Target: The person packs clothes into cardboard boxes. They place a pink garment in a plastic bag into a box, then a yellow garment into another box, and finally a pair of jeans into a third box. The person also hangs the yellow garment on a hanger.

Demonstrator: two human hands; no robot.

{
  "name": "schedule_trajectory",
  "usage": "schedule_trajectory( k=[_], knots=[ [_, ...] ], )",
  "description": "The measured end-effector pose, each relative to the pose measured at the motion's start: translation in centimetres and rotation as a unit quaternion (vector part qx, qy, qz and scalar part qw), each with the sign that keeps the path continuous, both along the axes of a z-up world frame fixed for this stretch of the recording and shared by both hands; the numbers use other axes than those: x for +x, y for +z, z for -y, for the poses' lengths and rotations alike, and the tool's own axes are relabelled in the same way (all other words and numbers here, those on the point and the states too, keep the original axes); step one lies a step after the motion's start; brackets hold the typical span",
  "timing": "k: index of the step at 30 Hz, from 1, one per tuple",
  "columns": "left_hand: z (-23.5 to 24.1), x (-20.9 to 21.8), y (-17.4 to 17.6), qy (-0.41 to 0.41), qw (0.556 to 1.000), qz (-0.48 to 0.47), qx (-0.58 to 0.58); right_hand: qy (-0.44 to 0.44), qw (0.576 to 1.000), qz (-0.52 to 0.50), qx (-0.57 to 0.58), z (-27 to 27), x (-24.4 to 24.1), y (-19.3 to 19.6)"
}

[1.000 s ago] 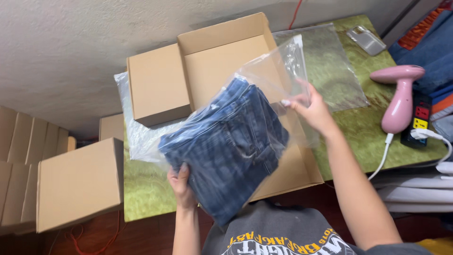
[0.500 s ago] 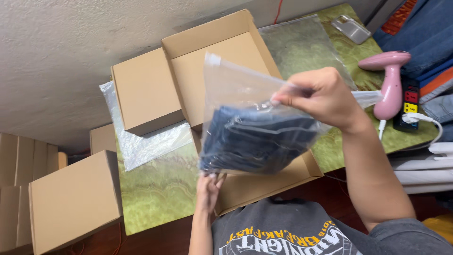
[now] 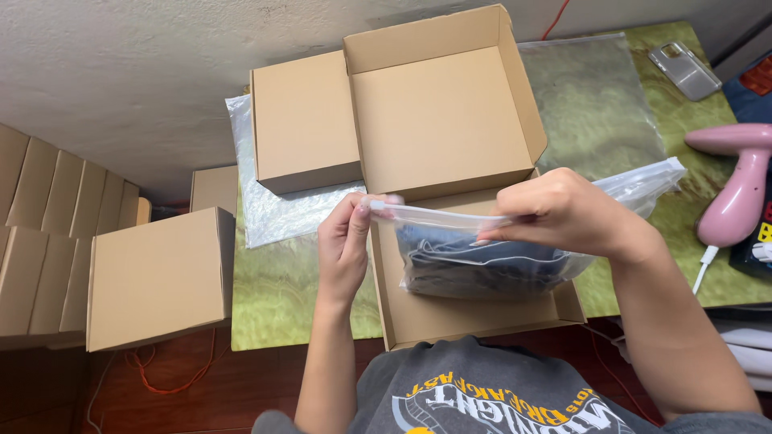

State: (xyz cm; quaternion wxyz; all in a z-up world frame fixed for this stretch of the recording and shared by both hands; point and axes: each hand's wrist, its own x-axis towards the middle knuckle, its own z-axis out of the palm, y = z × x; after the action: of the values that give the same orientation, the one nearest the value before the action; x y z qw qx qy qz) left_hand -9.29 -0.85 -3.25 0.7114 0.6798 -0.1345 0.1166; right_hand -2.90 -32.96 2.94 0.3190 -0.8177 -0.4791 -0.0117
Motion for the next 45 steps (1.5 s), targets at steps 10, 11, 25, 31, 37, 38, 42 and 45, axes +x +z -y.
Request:
schedule_trajectory(
  k=[10,11,25,31,37,38,42,45],
  knots=[
    [2.3,-0.1,-0.2,0.116,0.978,0.142,0.103,-0.055,0.993,-0.069,-0.084,-8.1,-2.0,4.8],
    [2.6,0.0,-0.2,0.115,0.972,0.163,0.122,-0.057,0.994,-0.041,-0.086,-9.6,-2.1,4.8],
    [1.2,0.1,-0.4,0.183,0.950,0.194,0.163,0.059,0.990,-0.073,-0.106,-11.3,0.8,5.8],
    [2.4,0.1,-0.7,0.253,0.936,0.197,0.148,0.012,0.982,-0.090,-0.167,-7.5,0.0,7.2],
    [2.6,-0.5,-0.8,0.261,0.941,0.156,0.151,-0.078,0.956,-0.087,-0.268,1.8,-2.2,6.3],
    [2.6,-0.4,-0.8,0.266,0.941,0.146,0.151,-0.120,0.939,-0.097,-0.307,3.5,-2.6,6.2],
    [2.9,-0.2,-0.4,0.269,0.941,0.141,0.151,-0.197,0.919,-0.096,-0.327,9.2,-4.6,5.3],
    [2.7,0.0,-0.5,0.268,0.941,0.143,0.148,-0.298,0.841,-0.084,-0.444,11.6,-5.9,6.4]
  ],
)
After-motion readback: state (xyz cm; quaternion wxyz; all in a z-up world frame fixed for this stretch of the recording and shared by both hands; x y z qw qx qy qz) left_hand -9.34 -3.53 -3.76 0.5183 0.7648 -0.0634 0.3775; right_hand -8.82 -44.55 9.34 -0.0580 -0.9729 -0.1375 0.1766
